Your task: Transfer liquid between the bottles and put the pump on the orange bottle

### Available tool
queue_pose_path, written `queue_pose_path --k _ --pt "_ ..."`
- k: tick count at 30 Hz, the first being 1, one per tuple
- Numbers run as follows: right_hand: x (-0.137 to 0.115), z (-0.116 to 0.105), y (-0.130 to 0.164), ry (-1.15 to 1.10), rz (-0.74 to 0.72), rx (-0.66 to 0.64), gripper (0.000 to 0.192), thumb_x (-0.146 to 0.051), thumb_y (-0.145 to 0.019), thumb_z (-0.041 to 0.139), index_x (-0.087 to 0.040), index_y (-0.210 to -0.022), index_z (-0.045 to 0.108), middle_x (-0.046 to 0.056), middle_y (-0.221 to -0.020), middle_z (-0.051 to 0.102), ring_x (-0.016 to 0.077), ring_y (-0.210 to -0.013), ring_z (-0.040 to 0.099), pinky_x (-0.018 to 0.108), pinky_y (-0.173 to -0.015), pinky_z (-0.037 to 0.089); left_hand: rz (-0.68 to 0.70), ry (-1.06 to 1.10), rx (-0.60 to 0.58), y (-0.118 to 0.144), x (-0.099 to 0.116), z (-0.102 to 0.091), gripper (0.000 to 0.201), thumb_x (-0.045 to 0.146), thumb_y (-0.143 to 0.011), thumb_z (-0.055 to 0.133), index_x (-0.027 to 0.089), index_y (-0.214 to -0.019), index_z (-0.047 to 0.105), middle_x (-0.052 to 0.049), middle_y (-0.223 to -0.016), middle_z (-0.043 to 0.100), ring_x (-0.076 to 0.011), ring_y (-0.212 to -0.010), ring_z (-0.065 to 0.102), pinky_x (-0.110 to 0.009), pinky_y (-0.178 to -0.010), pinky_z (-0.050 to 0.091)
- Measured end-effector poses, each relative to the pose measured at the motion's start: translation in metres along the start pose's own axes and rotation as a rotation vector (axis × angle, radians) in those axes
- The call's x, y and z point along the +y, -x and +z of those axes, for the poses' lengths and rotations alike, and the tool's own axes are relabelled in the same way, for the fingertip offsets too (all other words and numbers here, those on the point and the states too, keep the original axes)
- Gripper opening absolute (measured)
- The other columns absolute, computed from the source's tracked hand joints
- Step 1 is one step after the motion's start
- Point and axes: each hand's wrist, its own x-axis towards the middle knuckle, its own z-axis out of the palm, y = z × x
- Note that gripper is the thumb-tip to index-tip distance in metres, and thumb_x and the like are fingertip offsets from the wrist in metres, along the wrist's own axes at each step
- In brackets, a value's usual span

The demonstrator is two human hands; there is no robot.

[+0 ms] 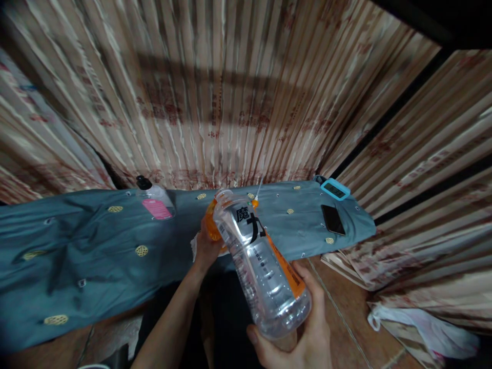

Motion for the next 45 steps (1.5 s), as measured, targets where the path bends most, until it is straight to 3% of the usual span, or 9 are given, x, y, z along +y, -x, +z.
queue_pose_path --k 6,17,25,45 --pt "-0.0021 0.0014 0.0005 -0.033 0.057 0.004 0.079 -0.052 -0.069 0.071 -0.019 -0.135 0.042 0.013 -0.131 0.055 0.0377 -0.134 0.043 0.048 -0.099 0.039 -0.022 0.020 -0.018 0.0003 -0.0010 -0.0001 0.065 0.027 -0.074 0.074 0.022 -0.131 0.045 -0.006 -0.109 0.071 -0.0224 -0.093 0.071 -0.035 -0.082 0.058" --pt "0.0038 -0.0018 -0.0012 0.018 -0.042 -0.008 0.079 -0.052 -0.070 0.071 -0.018 -0.136 0.042 0.014 -0.136 0.050 0.0386 -0.135 0.042 0.046 -0.095 0.042 -0.043 0.041 -0.016 0.0002 0.0015 -0.0001 0.064 0.025 -0.073 0.074 0.021 -0.131 0.045 -0.007 -0.108 0.072 -0.0226 -0.093 0.071 -0.036 -0.082 0.058" --pt "0.0013 -0.0014 -0.0009 0.015 -0.023 -0.008 0.078 -0.050 -0.070 0.071 -0.018 -0.136 0.043 0.012 -0.122 0.059 0.0376 -0.135 0.042 0.044 -0.091 0.044 -0.055 0.065 -0.023 0.0001 0.0026 -0.0003 0.062 0.024 -0.072 0.075 0.021 -0.127 0.046 -0.006 -0.107 0.071 -0.0228 -0.094 0.071 -0.035 -0.083 0.058" --pt "0.0005 -0.0015 -0.0008 0.004 -0.002 -0.003 0.079 -0.051 -0.069 0.071 -0.020 -0.135 0.043 0.012 -0.130 0.054 0.0373 -0.132 0.045 0.045 -0.094 0.044 -0.050 0.046 -0.016 0.0003 0.0012 0.0000 0.063 0.024 -0.071 0.075 0.021 -0.127 0.047 -0.005 -0.104 0.072 -0.0224 -0.091 0.071 -0.035 -0.080 0.058"
